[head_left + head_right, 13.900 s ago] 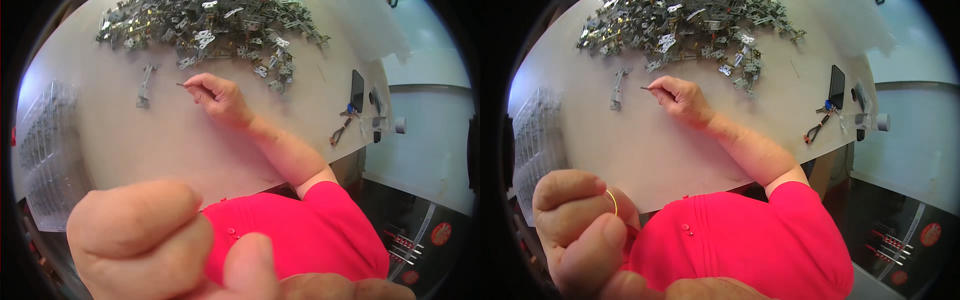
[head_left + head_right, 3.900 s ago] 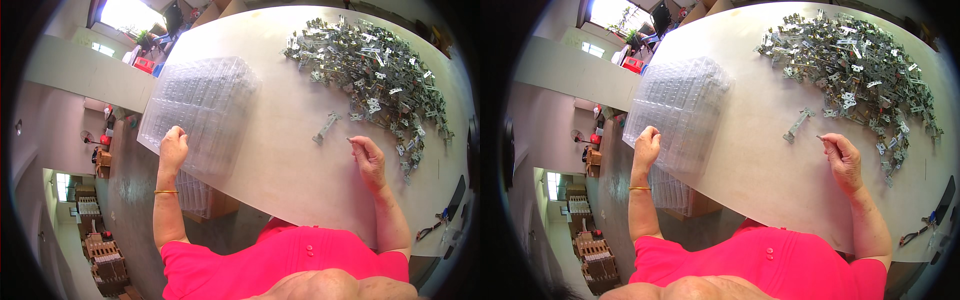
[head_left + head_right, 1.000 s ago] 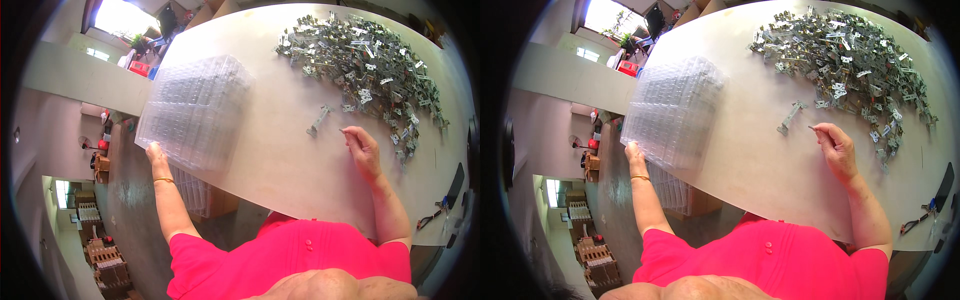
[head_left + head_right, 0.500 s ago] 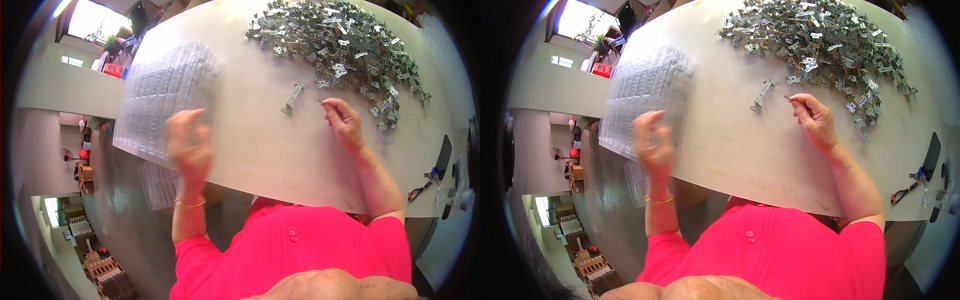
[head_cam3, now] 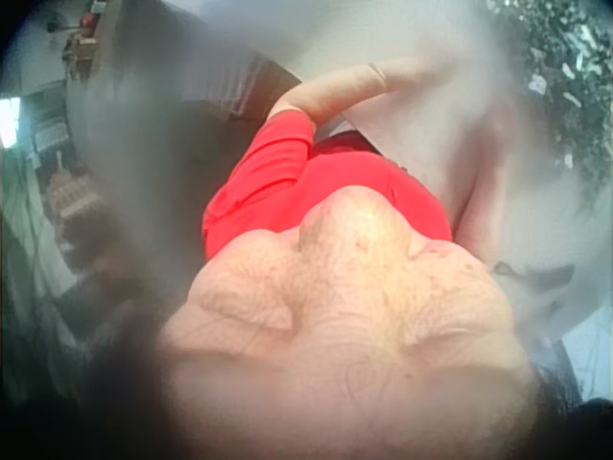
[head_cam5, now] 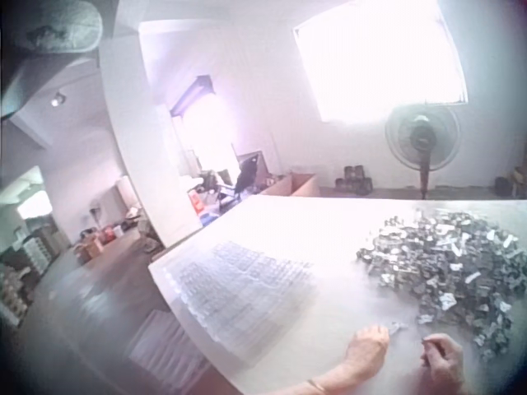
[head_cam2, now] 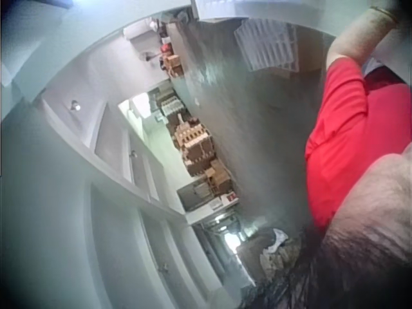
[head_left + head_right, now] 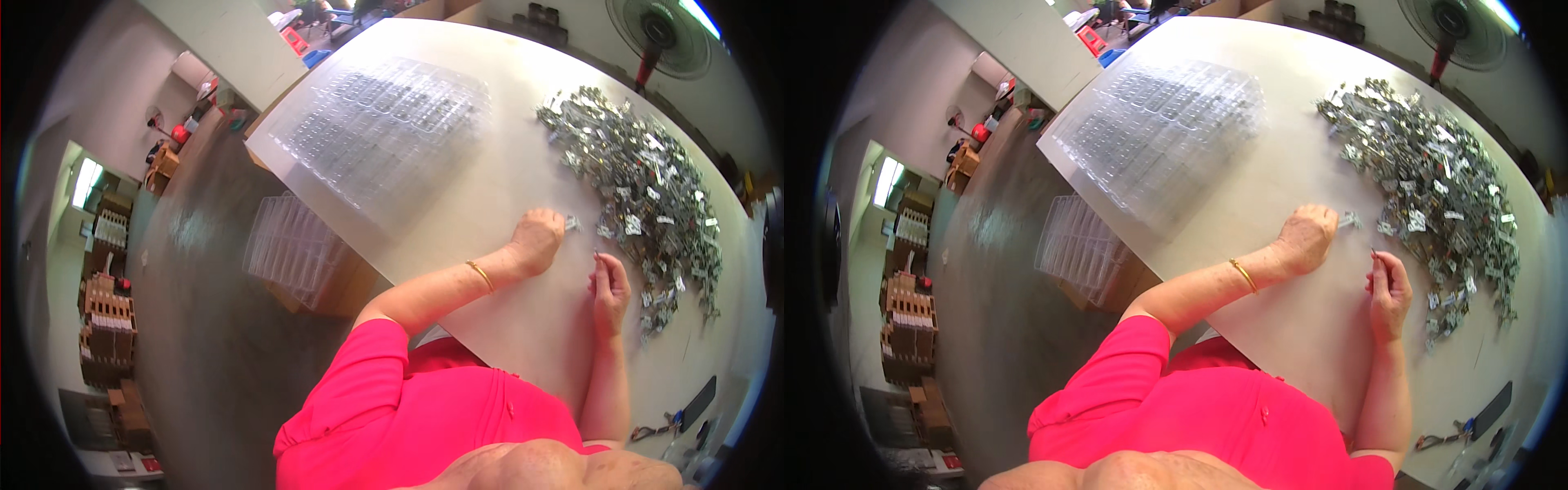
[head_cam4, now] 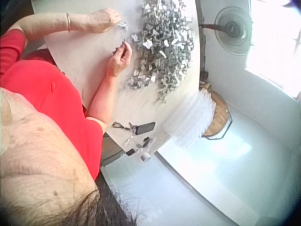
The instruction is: The worker picks up small metal hinge components from a pile and places them individually into the slots of a plastic organizer tray.
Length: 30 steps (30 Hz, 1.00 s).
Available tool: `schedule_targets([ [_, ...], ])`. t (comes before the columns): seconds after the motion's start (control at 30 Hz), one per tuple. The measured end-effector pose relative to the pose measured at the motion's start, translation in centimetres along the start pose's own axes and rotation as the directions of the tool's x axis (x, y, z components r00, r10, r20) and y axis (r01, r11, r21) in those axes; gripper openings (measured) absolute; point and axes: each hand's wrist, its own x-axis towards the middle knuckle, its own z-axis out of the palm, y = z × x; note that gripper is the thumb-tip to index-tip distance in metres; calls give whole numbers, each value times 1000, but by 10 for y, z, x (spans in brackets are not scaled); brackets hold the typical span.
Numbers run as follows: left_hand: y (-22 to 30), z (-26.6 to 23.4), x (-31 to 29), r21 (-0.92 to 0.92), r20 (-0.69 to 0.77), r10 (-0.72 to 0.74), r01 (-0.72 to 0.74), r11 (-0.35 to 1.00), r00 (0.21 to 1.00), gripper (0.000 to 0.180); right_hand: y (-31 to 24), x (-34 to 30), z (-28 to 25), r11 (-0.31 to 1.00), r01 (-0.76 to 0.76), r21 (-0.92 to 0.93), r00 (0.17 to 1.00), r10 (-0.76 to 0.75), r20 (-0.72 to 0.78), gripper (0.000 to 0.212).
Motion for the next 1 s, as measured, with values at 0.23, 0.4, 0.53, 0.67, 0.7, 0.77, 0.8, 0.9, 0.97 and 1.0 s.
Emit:
schedule_targets([
  [0.23, -4, -120, -36, -396, -67, -65, 34, 918, 996, 9, 6, 3, -2, 1000, 0, 0, 1000, 0, -20, 12],
  [0.4, -73, -221, -56, -284, -398, -203, 90, 955, 895, 12, 6, 3, -1, 998, 5, -68, 997, -10, -71, 12],
  [0.53, -167, -297, -67, -104, -571, -365, 376, 921, 736, 12, 10, 3, -3, 994, 19, -106, 996, -27, -82, 13],
  [0.67, -284, -349, -88, 80, -588, -457, 610, 788, 668, 13, 4, 4, 7, 985, 55, -163, 992, -72, -99, 13],
  [0.7, -309, -354, -93, 78, -591, -454, 608, 790, 667, 13, 6, 4, 6, 985, 60, -164, 992, -78, -101, 13],
  [0.77, -354, -357, -100, 184, -556, -498, 683, 707, 666, 16, 14, 5, 2, 984, 47, -170, 993, -64, -96, 13],
  [0.8, -369, -358, -100, 180, -553, -497, 678, 713, 669, 16, 13, 6, 3, 983, 47, -175, 992, -66, -104, 13],
  [0.9, -387, -354, -94, 150, -523, -554, 710, 688, 648, 18, 12, 4, 5, 980, 47, -194, 992, -69, -107, 13],
  [0.97, -388, -352, -86, 212, -470, -598, 741, 638, 649, 18, 10, 5, 8, 978, 48, -202, 991, -72, -113, 13],
  [1.0, -395, -350, -84, 211, -467, -598, 739, 639, 651, 18, 9, 5, 9, 978, 46, -204, 991, -70, -115, 13],
])
